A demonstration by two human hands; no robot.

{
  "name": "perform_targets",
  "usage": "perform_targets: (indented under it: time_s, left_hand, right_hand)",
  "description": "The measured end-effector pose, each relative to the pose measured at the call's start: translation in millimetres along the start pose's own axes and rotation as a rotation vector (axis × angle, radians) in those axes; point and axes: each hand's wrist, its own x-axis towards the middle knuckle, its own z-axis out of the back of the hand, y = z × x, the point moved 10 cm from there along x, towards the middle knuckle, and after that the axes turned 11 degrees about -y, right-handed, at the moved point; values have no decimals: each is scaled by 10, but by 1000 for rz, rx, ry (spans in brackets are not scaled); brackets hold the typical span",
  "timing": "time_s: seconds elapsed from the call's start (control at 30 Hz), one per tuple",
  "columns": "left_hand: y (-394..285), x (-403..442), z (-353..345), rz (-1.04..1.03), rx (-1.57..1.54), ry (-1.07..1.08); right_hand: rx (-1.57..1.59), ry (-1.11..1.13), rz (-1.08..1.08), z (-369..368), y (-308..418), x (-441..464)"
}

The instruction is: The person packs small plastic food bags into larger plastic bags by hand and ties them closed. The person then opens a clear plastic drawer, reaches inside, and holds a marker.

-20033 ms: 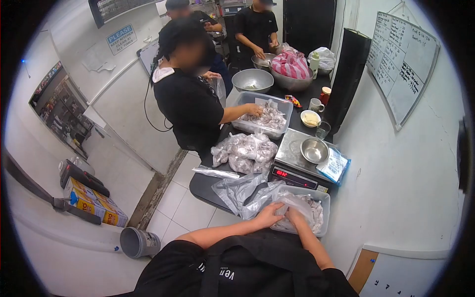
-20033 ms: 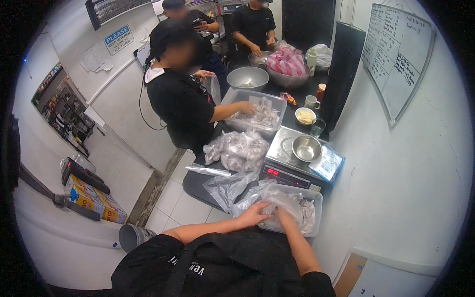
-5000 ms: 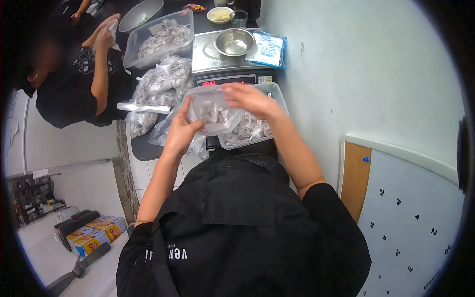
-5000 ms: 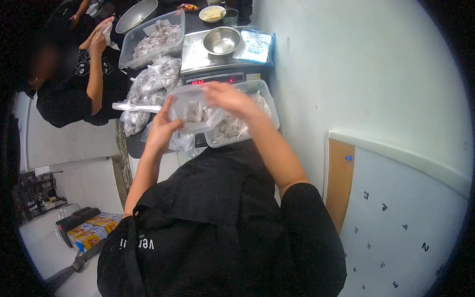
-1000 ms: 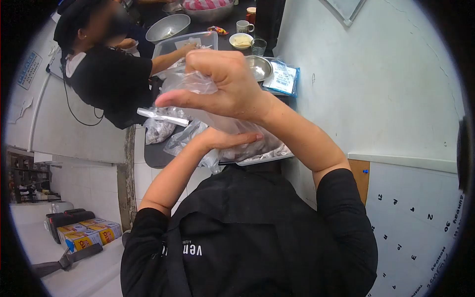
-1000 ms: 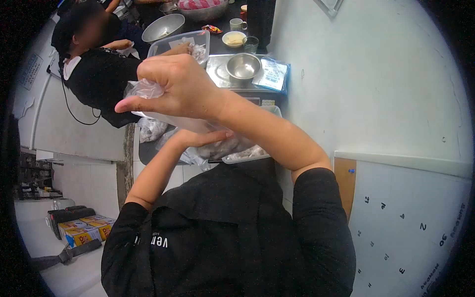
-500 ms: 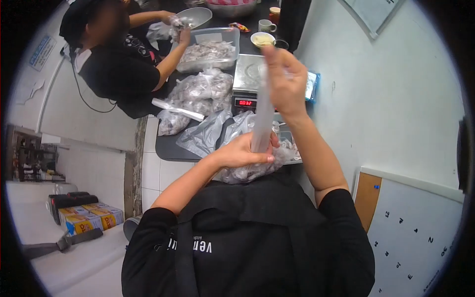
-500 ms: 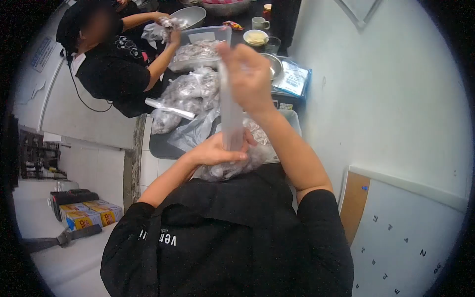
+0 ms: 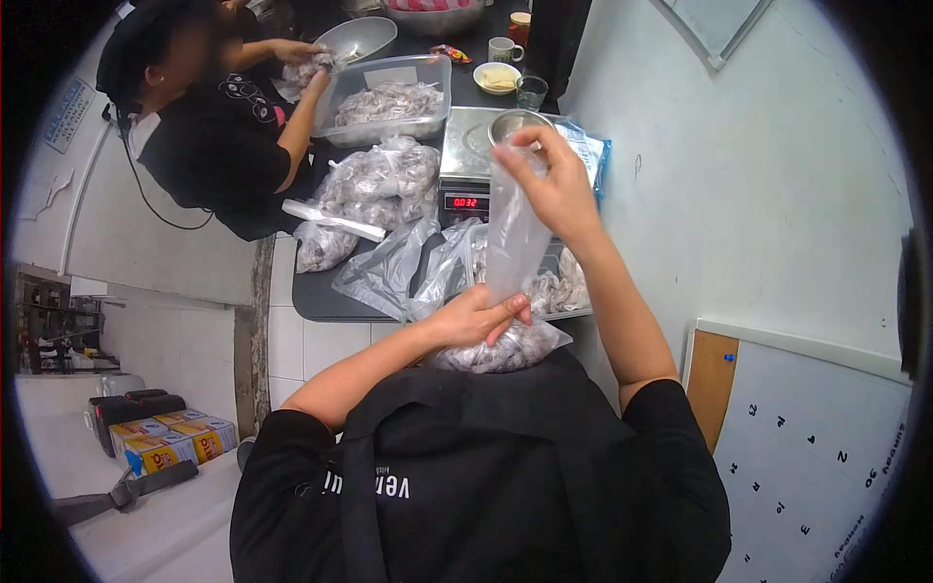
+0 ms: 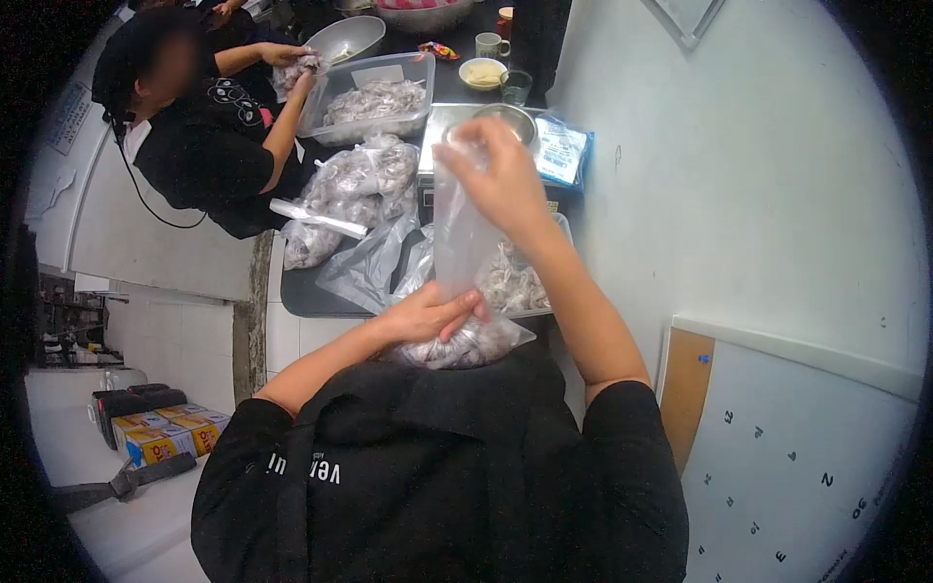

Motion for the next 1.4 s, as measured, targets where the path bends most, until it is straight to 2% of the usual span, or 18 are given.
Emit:
perform_targets:
  time_s: [0.03,0.07,0.13,0.2,0.23,0.3,0.37,0.53,0.6,0.7,0.77,0.87,1.03,1.13,1.17,1.23,1.3,1.4]
  left_hand:
    - [-8,6,43,-27,-9,-76]
    - [-18,16,106,-55,-17,-152]
    - [-54,-23,169,-155,-14,-210]
    - [-29,27,268,-253,-14,-265]
    - [-295,-51,372,-681,383,-460]
    - [-584,-344,296,-1106,801,-653]
    - [131,-35,359,78,304,-130]
    - [-534,-237,359,-105,251,-58]
    - [-886,-411,176,-284,374,185]
    - [-941,-425,148,-310,179,224]
    - [-760,-398,12,-119,-98,276]
    - [-483,-298,-27,-237,157,134]
    - [-250,-287,30,-189,-22,24]
    - [-54,-269,41,-62,6,16]
    - [-421,-328,158,-556,305,-189]
    - [-664,-627,142,-1057,602,-382]
    - [-112,-319,178,-189,301,-38]
    - [-167,-316,295,-65,129,-74]
  right_hand:
    - [2,-1,5,97,196,-19]
    - [-102,-77,270,252,622,-69]
    - [-93,144,581,138,1059,-473]
    - [8,508,648,-202,1117,-941]
    - [-5,577,676,-382,1008,-1149]
    - [-124,591,536,-499,419,-1275]
    - [-232,609,398,-480,136,-1239]
    - [10,372,576,-93,643,-986]
    - [69,338,584,12,840,-881]
    - [210,140,652,211,1036,-750]
    - [223,34,615,242,1055,-616]
    - [207,148,553,-10,815,-722]
    - [-21,429,483,-254,607,-824]
    - [-10,392,602,-64,1082,-778]
    - [-8,376,640,-33,1172,-827]
    - [64,608,672,-253,1120,-1159]
    - [-5,621,644,-305,849,-1229]
    - [-240,861,345,-421,332,-1279]
